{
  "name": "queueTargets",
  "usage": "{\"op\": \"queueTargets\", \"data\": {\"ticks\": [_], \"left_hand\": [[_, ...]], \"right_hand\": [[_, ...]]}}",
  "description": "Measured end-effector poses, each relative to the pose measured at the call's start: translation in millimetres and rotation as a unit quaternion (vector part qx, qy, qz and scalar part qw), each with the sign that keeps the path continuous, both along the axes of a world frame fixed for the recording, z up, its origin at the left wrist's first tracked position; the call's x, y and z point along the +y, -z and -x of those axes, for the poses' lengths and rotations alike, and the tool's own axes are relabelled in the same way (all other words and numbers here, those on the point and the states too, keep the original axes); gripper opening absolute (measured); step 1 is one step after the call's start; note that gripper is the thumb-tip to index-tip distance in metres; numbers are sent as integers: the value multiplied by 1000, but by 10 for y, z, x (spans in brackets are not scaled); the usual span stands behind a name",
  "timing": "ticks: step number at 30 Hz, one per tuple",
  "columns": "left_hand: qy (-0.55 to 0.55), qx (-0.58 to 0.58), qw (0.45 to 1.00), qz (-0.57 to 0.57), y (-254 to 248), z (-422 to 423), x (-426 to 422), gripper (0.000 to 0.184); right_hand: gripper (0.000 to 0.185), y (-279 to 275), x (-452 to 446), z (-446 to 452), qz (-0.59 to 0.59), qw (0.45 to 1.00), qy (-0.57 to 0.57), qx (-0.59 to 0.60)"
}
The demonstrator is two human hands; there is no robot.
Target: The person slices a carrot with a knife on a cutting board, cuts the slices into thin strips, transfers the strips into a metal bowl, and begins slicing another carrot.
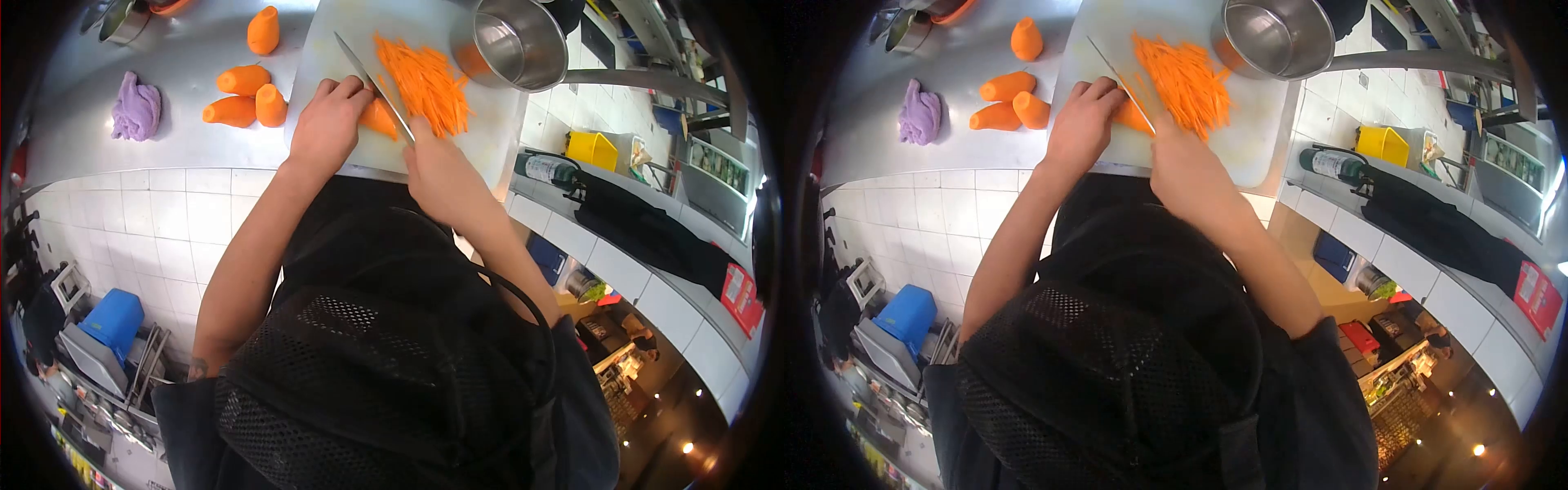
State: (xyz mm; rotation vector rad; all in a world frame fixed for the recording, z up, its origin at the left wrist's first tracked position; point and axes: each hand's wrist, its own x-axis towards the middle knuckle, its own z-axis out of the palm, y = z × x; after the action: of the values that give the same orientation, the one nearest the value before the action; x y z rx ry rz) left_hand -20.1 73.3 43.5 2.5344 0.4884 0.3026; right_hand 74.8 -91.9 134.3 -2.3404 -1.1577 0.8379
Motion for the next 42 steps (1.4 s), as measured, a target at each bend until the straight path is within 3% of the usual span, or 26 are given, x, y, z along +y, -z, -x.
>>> {"op": "queueTargets", "data": {"ticks": [2, 4, 6, 8, 11, 13, 14, 16, 17, 19, 22, 28, 34, 38, 41, 42], "left_hand": [[-4, -8, 1000, -9, 38, -5, -11, 34], [-2, 7, 1000, -5, -3, 11, -12, 35], [2, 19, 1000, -11, -23, -2, 27, 36], [8, 11, 1000, 1, 0, 9, 7, 35], [-5, -24, 1000, 3, 54, 11, -9, 34], [-5, -19, 1000, 7, 63, 30, -8, 34], [-1, -18, 1000, 4, 70, 22, -3, 33], [-4, -17, 1000, 12, 87, 35, -21, 32], [-5, -18, 1000, 14, 79, 23, -9, 32], [-3, -27, 1000, 11, 99, 30, -11, 31], [-18, -57, 998, 24, 95, 0, -5, 26], [-29, -55, 997, 36, 104, 8, 7, 22], [-30, -107, 993, 39, 134, 32, -29, 20], [-29, -79, 995, 48, 108, 64, -20, 19], [-29, -110, 993, 30, 135, 52, -31, 20], [-23, -114, 993, 28, 146, 26, -32, 20]], "right_hand": [[17, 62, -89, 53, 49, 999, 16, 18], [18, 588, -187, 82, -24, 999, 24, -27], [18, 714, 48, -53, -36, 999, 16, -38], [18, 668, 61, -45, -42, 998, 22, -44], [18, 116, 88, -82, -3, 1000, 8, 15], [19, -59, -58, 44, 86, 996, 14, 31], [19, 135, -55, 43, 88, 996, 9, 30], [28, 703, -40, 57, -63, 997, 12, -54], [28, 730, 39, 3, -65, 996, 14, -56], [16, 633, 236, -79, -42, 999, 13, -22], [15, 33, 87, -56, 5, 1000, -10, 15], [24, 674, 198, -19, -11, 999, 16, -39], [24, 38, 52, 25, -19, 999, -37, -12], [18, 791, 96, 6, -76, 996, 1, -35], [19, 773, 254, -43, -90, 994, 5, -55], [19, 519, 293, -78, -51, 999, 4, -17]]}}
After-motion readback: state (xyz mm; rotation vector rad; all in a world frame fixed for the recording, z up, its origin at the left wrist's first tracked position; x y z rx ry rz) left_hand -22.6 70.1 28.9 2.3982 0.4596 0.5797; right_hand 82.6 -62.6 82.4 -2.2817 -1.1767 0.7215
